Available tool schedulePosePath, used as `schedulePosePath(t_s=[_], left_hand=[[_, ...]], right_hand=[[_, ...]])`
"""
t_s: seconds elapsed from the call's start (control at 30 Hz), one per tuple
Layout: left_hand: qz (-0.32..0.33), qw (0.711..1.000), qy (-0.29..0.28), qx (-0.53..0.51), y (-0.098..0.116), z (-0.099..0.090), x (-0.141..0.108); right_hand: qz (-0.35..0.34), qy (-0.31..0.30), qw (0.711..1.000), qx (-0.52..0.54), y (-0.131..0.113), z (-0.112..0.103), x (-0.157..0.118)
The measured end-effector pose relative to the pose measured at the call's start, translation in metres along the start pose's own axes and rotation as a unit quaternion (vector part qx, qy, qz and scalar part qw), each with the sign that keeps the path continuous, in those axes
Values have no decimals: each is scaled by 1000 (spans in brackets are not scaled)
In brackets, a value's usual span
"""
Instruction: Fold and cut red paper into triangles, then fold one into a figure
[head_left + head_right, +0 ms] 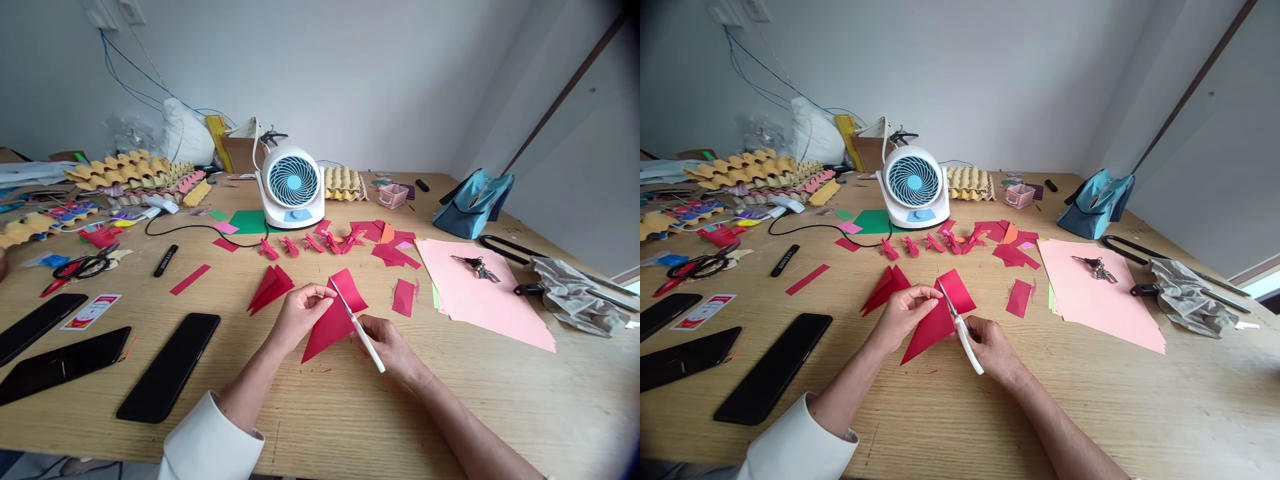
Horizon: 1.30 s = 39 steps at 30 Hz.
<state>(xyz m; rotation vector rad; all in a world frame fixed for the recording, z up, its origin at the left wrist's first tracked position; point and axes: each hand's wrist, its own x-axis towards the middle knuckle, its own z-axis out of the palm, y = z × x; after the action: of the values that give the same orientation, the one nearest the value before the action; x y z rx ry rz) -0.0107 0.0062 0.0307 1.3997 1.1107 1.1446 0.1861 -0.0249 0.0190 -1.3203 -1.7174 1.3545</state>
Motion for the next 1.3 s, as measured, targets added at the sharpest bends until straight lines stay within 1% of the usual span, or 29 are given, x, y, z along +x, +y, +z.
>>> schedulePosePath(t_s=[0.2, 0.4, 0.53, 0.63, 0.7, 0.73, 0.87, 0.93, 1.0, 1.13, 1.2, 1.3], left_hand=[[4, 1000, 0, 4, 1, 0, 0], [-3, 1000, -9, -1, -2, 1, -1], [6, 1000, -2, -6, -5, -1, 2], [23, 1000, 15, 6, -6, -3, 4], [32, 999, 27, 12, -7, -4, 5], [34, 999, 31, 11, -7, -4, 5], [32, 999, 29, -6, -5, -2, 3], [41, 999, 25, -6, -4, -2, 2], [60, 998, 21, -1, -3, -1, 1], [95, 995, 15, 3, 1, 0, 0], [103, 995, 14, 3, 3, 0, -1], [111, 994, 16, 0, 6, 1, -2]], right_hand=[[-5, 7, 1000, -18, 1, 0, -1], [-31, 31, 999, -25, 11, 1, 4], [-35, 68, 996, -51, 16, -7, 9], [-28, 118, 989, -90, 19, -18, 11], [-26, 158, 975, -152, 23, -27, 13], [-27, 178, 964, -196, 25, -31, 13], [-39, 231, 893, -385, 38, -46, 17], [-36, 241, 863, -443, 42, -51, 18], [-26, 250, 843, -476, 45, -55, 18], [11, 272, 815, -511, 43, -64, 16], [32, 275, 809, -518, 41, -67, 15], [54, 264, 808, -524, 40, -69, 14]])
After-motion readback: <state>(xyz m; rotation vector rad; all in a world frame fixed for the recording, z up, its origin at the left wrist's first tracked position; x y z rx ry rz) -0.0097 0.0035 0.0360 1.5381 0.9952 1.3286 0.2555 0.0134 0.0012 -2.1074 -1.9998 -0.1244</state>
